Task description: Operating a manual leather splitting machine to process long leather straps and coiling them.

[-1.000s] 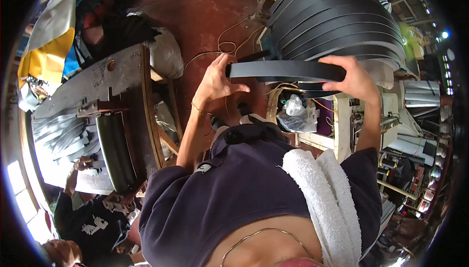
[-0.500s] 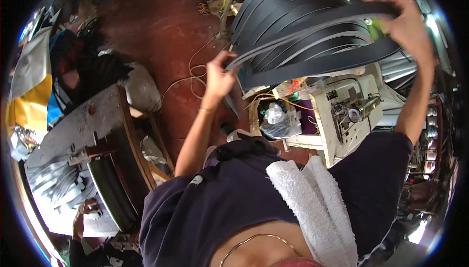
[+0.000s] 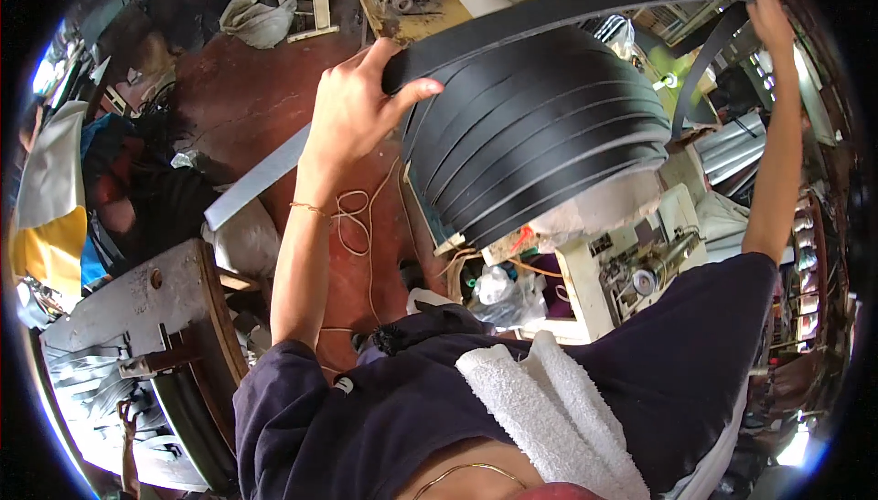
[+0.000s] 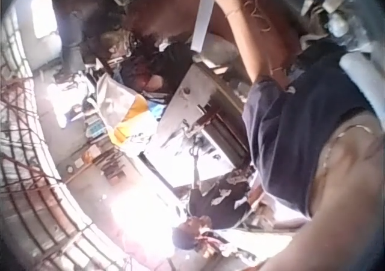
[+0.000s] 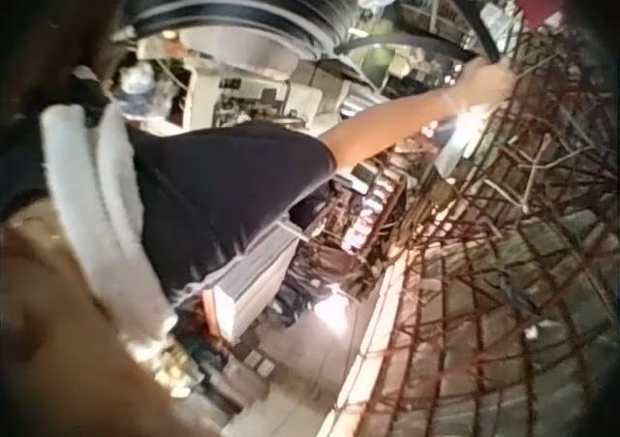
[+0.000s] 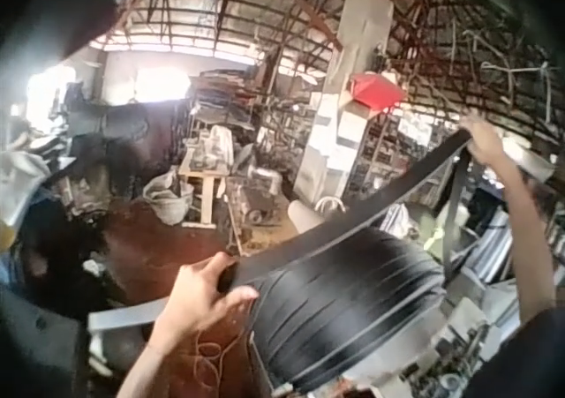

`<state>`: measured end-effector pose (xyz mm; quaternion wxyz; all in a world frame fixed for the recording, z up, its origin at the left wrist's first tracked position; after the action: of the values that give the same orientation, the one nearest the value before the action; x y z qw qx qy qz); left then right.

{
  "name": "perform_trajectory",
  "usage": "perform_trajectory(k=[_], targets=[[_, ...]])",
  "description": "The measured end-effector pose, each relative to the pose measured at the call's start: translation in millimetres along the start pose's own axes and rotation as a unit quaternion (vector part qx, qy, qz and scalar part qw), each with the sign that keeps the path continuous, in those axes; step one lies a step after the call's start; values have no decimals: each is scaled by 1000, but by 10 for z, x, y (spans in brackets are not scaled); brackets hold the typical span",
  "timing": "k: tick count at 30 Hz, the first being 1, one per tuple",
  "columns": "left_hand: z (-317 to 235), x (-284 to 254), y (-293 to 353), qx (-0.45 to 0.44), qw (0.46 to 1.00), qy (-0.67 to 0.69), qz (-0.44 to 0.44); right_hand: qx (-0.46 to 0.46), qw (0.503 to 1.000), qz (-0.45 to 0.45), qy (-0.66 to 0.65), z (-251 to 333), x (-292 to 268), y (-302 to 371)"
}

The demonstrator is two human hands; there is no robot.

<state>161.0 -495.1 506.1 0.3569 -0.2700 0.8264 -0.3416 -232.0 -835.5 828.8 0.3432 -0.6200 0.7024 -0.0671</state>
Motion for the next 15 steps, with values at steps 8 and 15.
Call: perform_trajectory(k=[8,15], targets=[[322,1277,-662,1,998,-33,48,176,983,-8,-57,183,1095,134],[519,2232,-776,-55,987,21,148,175,984,-45,3,22,1791,231]])
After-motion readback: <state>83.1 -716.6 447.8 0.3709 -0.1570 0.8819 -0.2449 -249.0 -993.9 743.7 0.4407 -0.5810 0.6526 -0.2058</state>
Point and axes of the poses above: each hand's wrist, its own y-axis away from the middle knuckle, its own x-axis out of the palm, z = x × y, the point moved 9 cm from there along -y, towards the middle knuckle, and after that the axes turned 5 degrees about y, right-handed, at the moved point
